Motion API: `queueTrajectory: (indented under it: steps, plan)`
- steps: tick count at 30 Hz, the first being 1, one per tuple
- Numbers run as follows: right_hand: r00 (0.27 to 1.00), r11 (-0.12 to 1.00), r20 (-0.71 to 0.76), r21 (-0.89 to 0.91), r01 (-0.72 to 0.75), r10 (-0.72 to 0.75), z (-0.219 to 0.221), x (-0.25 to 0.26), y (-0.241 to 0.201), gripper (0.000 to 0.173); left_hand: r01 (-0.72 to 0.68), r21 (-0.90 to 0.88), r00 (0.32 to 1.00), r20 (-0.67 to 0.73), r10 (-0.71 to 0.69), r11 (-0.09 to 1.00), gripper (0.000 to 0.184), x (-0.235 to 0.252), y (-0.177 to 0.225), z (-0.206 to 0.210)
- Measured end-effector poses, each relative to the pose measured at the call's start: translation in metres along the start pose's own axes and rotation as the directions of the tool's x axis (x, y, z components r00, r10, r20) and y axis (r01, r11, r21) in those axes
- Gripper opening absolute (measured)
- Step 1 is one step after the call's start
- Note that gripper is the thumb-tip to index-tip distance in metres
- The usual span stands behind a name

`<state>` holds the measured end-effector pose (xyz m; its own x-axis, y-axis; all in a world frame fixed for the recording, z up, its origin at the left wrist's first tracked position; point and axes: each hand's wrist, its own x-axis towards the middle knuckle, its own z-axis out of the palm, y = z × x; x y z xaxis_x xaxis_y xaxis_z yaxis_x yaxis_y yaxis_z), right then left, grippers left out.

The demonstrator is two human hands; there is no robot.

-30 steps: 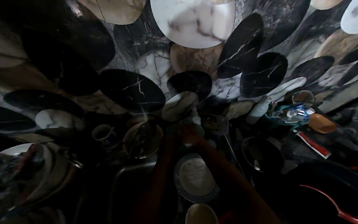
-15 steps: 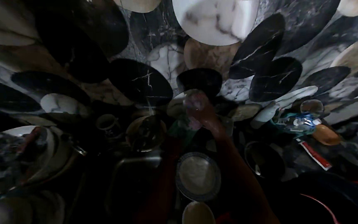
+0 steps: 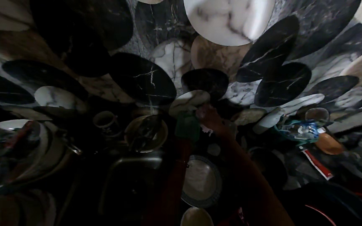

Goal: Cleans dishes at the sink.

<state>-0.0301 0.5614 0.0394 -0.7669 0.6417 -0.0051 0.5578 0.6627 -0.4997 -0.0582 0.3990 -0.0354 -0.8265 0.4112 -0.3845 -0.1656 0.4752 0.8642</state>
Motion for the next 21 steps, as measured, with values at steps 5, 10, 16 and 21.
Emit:
queueTrajectory:
  steps: [5,10,16,21]
  plan:
    - [0.993,0.993,-0.055,0.031,0.11,-0.108,0.031,0.016,-0.001,0.052,-0.03,-0.04,0.997,0.07,0.033,0.999,0.071,-0.001,-0.01,-0.014]
    - [0.986,0.929,-0.128,0.366,-0.055,0.109,0.017,-0.011,-0.006,0.062,0.019,-0.174,0.994,0.112,0.0,0.985,0.078,-0.004,-0.014,-0.03]
    - [0.9,0.631,-0.326,0.772,0.078,0.288,-0.002,-0.06,-0.016,0.053,0.016,-0.392,0.986,0.159,0.051,0.92,0.061,-0.021,-0.022,-0.054]
    - [0.992,0.704,0.057,0.709,0.038,-0.111,0.022,-0.109,-0.058,0.042,-0.074,-0.573,0.944,0.224,0.243,0.816,0.041,-0.04,-0.015,-0.073]
